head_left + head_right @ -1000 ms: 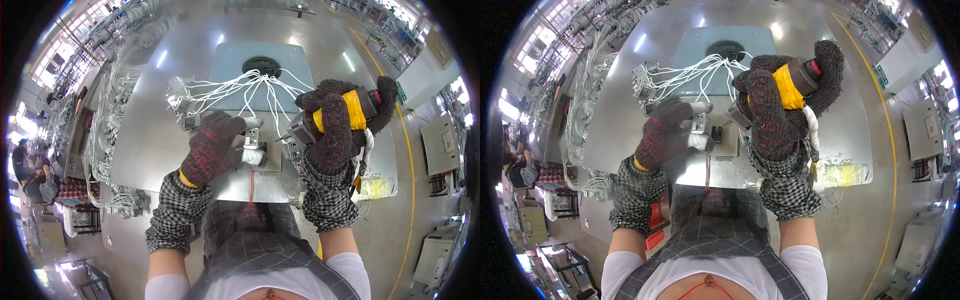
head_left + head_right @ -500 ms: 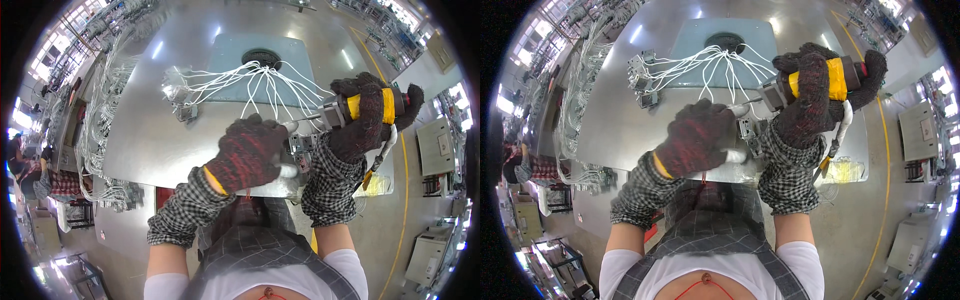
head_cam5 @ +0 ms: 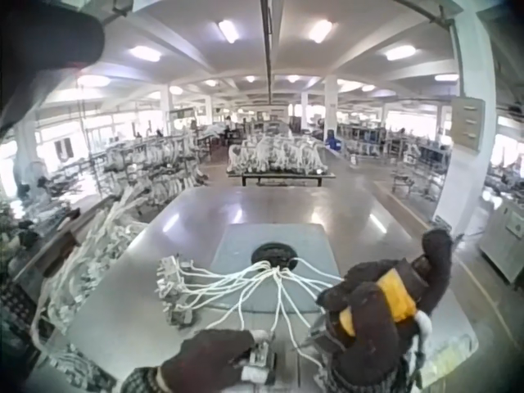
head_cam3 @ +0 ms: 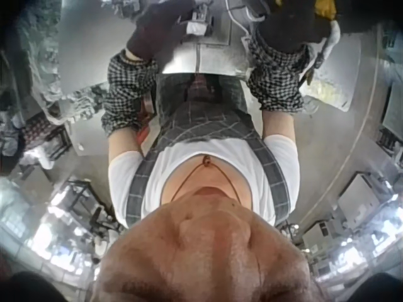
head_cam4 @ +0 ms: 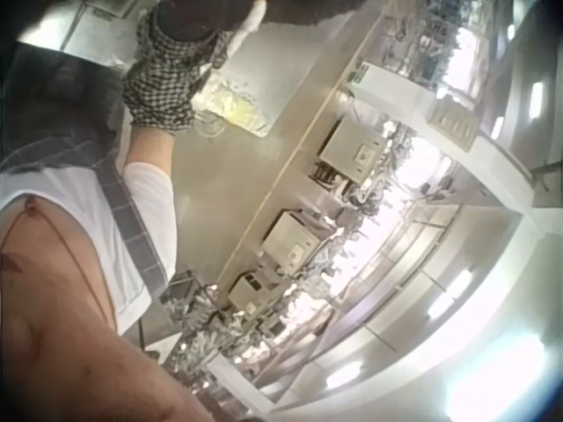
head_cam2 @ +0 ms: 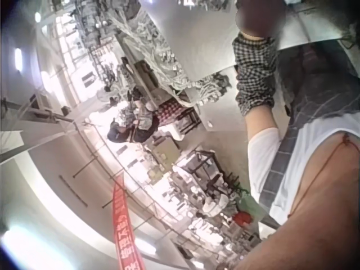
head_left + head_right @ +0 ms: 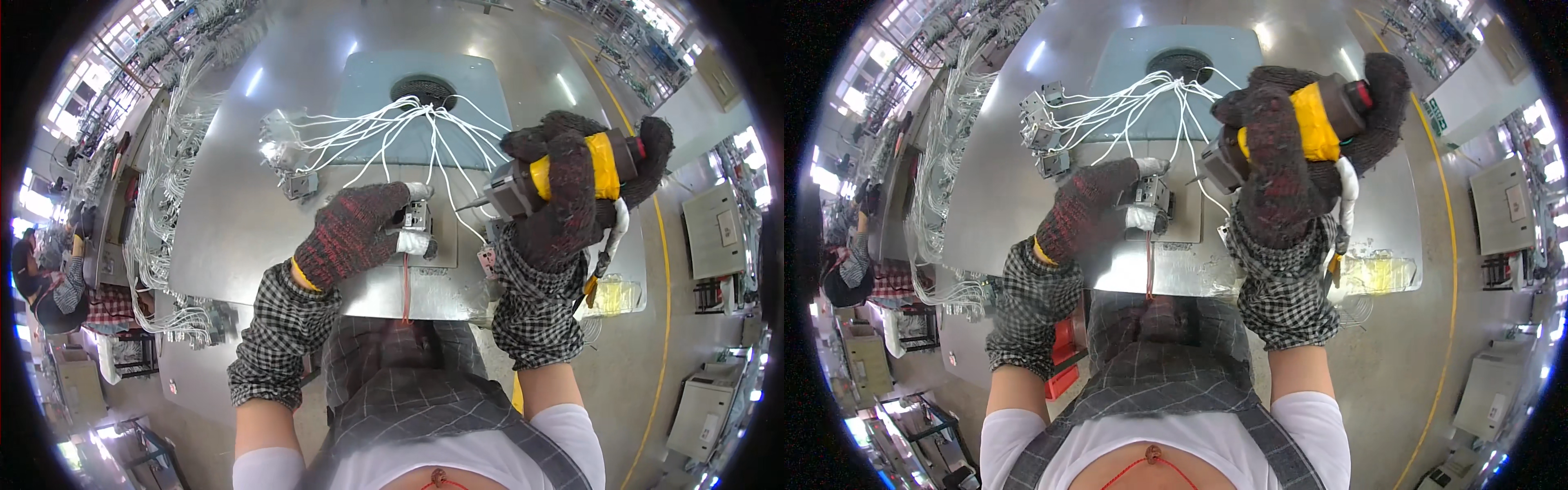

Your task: Manually attaching and organizing multiple wires into a circular connector assembly using a hand-held tool and a dedicated fixture.

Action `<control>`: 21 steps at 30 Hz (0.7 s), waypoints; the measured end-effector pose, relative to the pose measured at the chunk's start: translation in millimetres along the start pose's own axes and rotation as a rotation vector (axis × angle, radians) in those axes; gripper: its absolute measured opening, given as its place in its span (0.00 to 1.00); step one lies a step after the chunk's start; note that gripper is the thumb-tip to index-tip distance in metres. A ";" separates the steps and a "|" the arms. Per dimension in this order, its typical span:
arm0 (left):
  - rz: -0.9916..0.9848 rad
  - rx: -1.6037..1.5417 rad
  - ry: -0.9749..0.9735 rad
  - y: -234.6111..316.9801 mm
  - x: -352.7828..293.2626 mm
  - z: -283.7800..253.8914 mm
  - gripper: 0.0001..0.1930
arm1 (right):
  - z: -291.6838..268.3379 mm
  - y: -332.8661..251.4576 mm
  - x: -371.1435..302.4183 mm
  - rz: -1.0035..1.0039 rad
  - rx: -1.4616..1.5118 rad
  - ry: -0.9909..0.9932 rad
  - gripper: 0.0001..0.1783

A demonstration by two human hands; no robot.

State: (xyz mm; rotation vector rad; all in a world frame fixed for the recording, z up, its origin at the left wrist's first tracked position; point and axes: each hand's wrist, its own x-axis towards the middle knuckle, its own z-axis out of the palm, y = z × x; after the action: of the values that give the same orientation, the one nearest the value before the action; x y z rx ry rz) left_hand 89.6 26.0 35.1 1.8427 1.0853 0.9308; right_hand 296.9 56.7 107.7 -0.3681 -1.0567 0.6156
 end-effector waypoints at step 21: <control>0.122 0.793 0.102 28.3 -24.8 -10.6 0.36 | 24.2 -32.3 -38.7 0.303 -0.228 -0.212 0.45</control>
State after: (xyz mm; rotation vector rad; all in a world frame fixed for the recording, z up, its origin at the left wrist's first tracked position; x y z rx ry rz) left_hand 80.8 -3.1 59.8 2.5351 1.5683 0.7097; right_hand 271.3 7.0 109.9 -0.6821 -1.2910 0.8192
